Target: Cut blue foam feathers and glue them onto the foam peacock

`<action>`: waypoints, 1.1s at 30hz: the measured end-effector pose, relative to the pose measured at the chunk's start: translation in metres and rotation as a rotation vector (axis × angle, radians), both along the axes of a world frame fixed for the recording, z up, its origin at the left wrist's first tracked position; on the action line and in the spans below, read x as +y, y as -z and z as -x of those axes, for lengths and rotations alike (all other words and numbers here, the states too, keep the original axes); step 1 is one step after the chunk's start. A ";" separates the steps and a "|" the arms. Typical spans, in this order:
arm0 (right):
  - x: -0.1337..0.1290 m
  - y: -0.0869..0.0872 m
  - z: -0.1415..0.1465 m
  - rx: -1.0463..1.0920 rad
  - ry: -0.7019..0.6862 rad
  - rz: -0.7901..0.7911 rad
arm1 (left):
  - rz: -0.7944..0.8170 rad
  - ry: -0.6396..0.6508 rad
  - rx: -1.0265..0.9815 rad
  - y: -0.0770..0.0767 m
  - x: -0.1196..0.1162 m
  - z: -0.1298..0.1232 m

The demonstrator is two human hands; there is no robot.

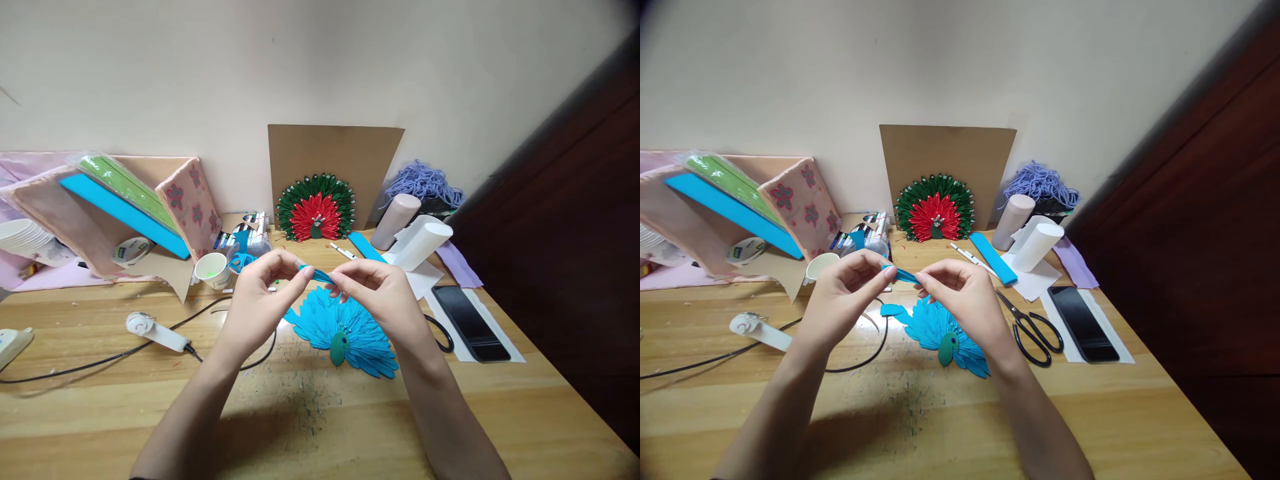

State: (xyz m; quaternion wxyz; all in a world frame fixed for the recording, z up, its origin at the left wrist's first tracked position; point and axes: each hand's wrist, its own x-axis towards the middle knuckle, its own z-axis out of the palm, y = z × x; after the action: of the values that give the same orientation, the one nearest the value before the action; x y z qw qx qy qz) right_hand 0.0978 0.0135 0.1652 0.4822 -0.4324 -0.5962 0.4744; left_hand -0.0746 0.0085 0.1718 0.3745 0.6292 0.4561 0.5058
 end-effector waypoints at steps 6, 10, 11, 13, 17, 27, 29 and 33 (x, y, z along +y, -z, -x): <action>-0.002 -0.002 0.004 -0.015 0.024 -0.012 | 0.032 -0.013 -0.028 0.002 -0.001 -0.004; -0.003 0.000 0.006 -0.001 0.034 -0.001 | 0.062 -0.006 -0.044 0.002 0.000 -0.005; -0.002 0.000 0.006 0.002 0.035 0.002 | 0.066 -0.004 -0.051 0.002 0.000 -0.005; -0.002 0.000 0.006 0.006 0.046 0.004 | 0.070 -0.013 -0.060 0.003 0.001 -0.004; 0.000 0.000 0.004 -0.018 0.079 -0.018 | 0.078 -0.037 -0.067 0.003 0.002 -0.004; 0.000 0.001 0.002 -0.063 0.014 -0.022 | 0.041 -0.064 -0.042 0.002 -0.004 0.002; 0.002 0.001 0.002 -0.071 0.021 -0.054 | 0.017 -0.126 -0.014 0.002 -0.013 0.013; -0.017 -0.002 0.005 -0.110 0.067 -0.258 | 0.023 -0.252 0.054 0.010 -0.042 0.054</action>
State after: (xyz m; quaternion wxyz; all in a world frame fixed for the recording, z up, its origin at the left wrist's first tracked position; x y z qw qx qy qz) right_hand 0.0926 -0.0037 0.1668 0.5161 -0.4115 -0.6631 0.3531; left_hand -0.1284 -0.0332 0.1613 0.3027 0.5760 0.5472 0.5264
